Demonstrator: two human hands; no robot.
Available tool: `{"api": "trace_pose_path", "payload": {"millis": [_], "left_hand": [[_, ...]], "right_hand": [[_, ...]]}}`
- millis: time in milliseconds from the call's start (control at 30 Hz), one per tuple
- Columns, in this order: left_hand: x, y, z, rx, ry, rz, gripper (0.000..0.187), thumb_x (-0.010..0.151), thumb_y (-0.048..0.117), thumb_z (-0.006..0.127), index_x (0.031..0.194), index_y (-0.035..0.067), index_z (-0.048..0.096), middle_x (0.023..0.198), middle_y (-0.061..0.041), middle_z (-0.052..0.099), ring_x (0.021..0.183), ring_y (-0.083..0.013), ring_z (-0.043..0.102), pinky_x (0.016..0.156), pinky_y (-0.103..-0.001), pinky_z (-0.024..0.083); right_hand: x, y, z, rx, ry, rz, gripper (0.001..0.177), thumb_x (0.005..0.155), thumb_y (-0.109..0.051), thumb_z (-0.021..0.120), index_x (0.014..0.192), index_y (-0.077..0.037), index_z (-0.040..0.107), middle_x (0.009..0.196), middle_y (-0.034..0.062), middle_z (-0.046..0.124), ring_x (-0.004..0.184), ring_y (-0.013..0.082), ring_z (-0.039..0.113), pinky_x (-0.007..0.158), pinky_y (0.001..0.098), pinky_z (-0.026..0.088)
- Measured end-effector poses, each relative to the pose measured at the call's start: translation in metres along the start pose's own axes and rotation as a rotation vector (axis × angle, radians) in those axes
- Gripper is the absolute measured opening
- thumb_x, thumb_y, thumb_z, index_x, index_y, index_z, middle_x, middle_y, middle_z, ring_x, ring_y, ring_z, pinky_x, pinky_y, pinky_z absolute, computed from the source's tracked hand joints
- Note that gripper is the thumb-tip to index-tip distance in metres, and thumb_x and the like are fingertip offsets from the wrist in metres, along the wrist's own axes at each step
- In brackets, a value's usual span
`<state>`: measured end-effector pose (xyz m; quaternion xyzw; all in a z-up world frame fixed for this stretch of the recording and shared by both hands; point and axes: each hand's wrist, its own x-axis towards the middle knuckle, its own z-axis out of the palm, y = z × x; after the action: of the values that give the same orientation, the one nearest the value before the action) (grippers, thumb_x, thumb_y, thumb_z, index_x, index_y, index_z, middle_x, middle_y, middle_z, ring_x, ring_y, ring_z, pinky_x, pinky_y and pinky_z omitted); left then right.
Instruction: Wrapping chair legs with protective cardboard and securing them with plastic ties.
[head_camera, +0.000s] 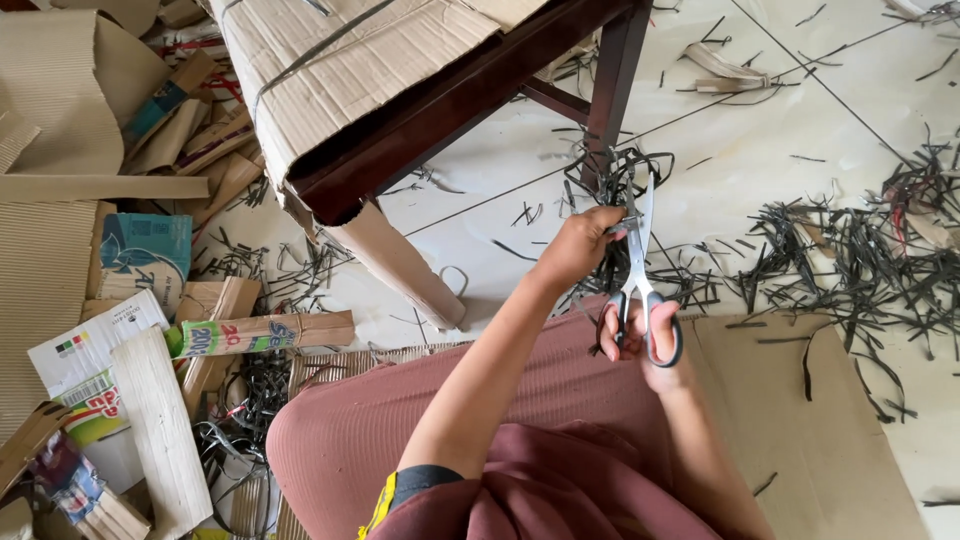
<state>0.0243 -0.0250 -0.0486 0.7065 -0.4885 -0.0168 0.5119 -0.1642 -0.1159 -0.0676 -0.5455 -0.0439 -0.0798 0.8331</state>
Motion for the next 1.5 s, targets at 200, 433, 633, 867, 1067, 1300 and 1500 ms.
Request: {"api": "trace_pose_path", "payload": {"millis": [200,433,633,867,1067,1300,1500], "left_hand": [[0.010,-0.013,0.000,-0.037,-0.048,0.022,0.024,0.098,-0.003,0.062,0.120,0.004,0.069,0.108,-0.019,0.073,0.108,-0.0360,0.071,0.097,-0.046,0.056],[0.014,0.007,-0.020,0.052,-0.002,0.028,0.025,0.098,-0.007,0.060,0.119,0.001,0.070,0.100,-0.019,0.074,0.093,-0.0359,0.073,0.087,-0.046,0.059],[-0.002,-0.018,-0.015,-0.028,0.106,-0.197,0.023,0.104,0.002,0.052,0.090,0.014,0.066,0.077,0.001,0.067,0.065,-0.0152,0.059,0.069,-0.031,0.051],[0.029,0.032,-0.050,-0.151,0.172,-0.303,0.027,0.110,0.016,0.046,0.096,0.012,0.068,0.063,-0.003,0.063,0.050,-0.0044,0.034,0.050,-0.025,0.037],[0.036,0.084,-0.053,-0.277,0.092,-0.305,0.022,0.109,0.020,0.053,0.104,0.012,0.073,0.055,0.002,0.052,0.047,-0.0027,0.036,0.048,-0.020,0.033],[0.033,0.040,-0.027,-0.201,0.111,-0.455,0.038,0.111,0.018,0.046,0.147,0.021,0.057,0.118,-0.020,0.075,0.059,-0.0086,0.053,0.055,-0.026,0.045],[0.026,0.064,-0.051,-0.243,0.174,-0.532,0.042,0.113,0.017,0.039,0.153,0.007,0.046,0.138,-0.015,0.067,0.054,-0.0018,0.047,0.053,-0.018,0.039]], "right_hand": [[0.000,-0.015,-0.001,-0.072,-0.068,-0.088,0.105,0.081,-0.097,0.007,0.089,-0.005,0.056,0.058,0.0114,0.062,0.047,0.0082,0.045,0.044,0.0155,0.035],[-0.013,-0.027,0.011,-0.268,0.041,-0.131,0.078,0.101,-0.073,0.017,0.078,-0.010,0.055,0.042,0.0039,0.052,0.038,0.0082,0.037,0.040,0.0152,0.029],[-0.009,-0.027,0.000,-0.001,0.100,-0.071,0.076,0.102,-0.074,0.025,0.079,-0.007,0.051,0.044,0.0113,0.051,0.033,0.0093,0.040,0.032,0.0163,0.029],[-0.016,-0.024,-0.004,0.173,-0.120,0.452,0.076,0.093,-0.076,0.035,0.094,-0.002,0.055,0.055,0.0123,0.055,0.033,0.0134,0.033,0.027,0.0261,0.019],[0.023,-0.019,-0.053,-0.083,0.369,0.362,0.094,0.100,-0.086,0.022,0.082,-0.006,0.067,0.054,0.0087,0.057,0.041,0.0111,0.052,0.035,0.0166,0.038],[0.037,0.027,-0.195,0.462,0.582,0.438,0.074,0.088,-0.090,0.040,0.090,-0.018,0.058,0.058,-0.0119,0.037,0.041,-0.0012,0.028,0.036,0.0114,0.022],[0.025,0.033,-0.147,0.121,0.244,0.697,0.074,0.092,-0.085,0.057,0.090,-0.012,0.066,0.059,0.0024,0.055,0.034,0.0005,0.022,0.028,0.0138,0.012]]}}
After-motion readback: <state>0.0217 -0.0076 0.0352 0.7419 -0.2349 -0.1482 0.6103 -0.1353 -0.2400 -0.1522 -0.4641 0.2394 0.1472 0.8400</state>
